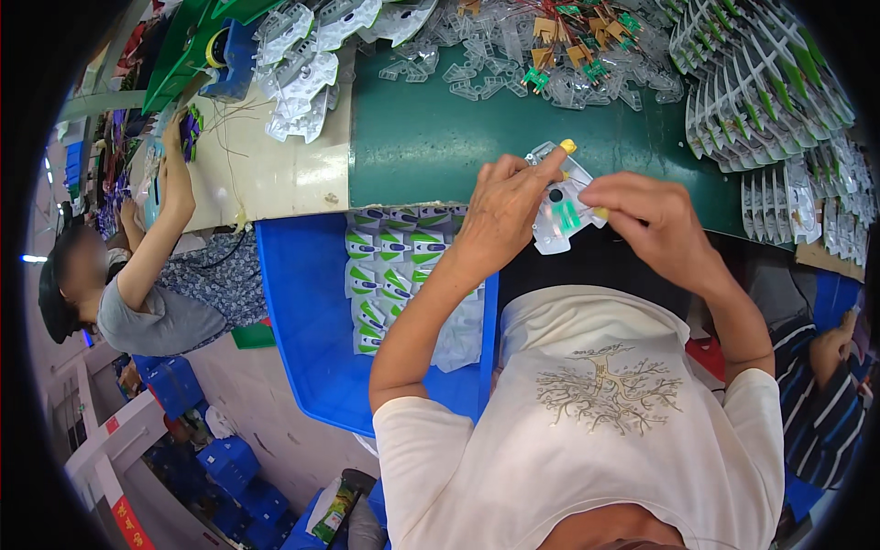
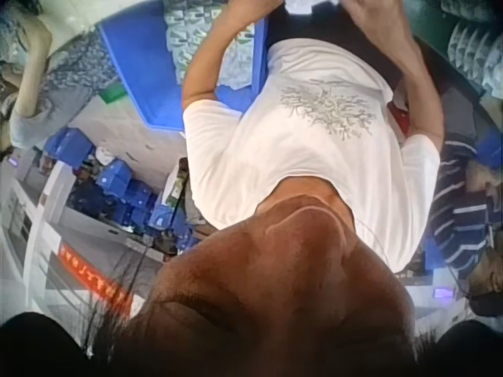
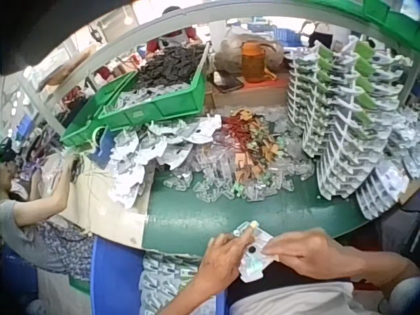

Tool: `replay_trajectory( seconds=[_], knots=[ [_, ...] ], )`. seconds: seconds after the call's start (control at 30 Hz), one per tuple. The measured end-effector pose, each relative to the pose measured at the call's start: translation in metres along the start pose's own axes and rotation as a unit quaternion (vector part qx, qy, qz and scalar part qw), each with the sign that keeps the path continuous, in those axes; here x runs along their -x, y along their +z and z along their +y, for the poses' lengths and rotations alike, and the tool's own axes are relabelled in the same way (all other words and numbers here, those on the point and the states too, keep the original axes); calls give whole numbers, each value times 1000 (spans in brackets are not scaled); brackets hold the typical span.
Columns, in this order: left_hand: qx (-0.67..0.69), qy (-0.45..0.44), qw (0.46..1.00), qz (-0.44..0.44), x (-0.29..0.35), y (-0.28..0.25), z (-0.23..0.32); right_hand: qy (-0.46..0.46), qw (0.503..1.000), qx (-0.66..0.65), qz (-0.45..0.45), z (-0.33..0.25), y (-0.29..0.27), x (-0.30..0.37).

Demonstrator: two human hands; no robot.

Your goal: Assembling small plastic parts and components into a housing on a production line.

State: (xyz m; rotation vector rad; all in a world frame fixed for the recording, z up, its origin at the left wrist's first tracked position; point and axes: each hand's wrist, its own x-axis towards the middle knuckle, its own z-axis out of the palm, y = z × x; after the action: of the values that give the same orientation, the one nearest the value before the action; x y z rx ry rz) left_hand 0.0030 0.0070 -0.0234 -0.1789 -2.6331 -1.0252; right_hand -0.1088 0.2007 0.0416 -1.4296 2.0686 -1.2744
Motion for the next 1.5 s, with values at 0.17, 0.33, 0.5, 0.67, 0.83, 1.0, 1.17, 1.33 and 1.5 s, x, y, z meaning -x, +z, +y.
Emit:
replay_trajectory(
  seconds=[0.17,0.33,0.5,0.67,0.83,1.0,1.17,1.33,1.5],
  knots=[
    [1,-32,999,28,3,4,6,-84,984,155,26,9,29,18],
    [26,-32,998,37,6,7,2,-71,959,263,78,13,46,25],
    [38,-47,998,29,8,6,0,-49,960,262,83,11,57,21],
    [49,-31,997,52,9,7,-4,-25,985,140,101,8,43,18],
    [50,-38,997,37,2,9,5,170,970,95,148,27,19,40],
    [24,-52,997,44,18,9,-8,154,977,-15,145,38,49,37],
    [-22,-42,984,174,-3,-17,15,134,962,-12,238,15,-12,87],
    [6,-53,989,137,-20,4,16,161,881,15,444,-5,-111,154],
    [19,-60,994,92,-28,19,26,215,843,-31,493,31,-185,179]
  ],
)
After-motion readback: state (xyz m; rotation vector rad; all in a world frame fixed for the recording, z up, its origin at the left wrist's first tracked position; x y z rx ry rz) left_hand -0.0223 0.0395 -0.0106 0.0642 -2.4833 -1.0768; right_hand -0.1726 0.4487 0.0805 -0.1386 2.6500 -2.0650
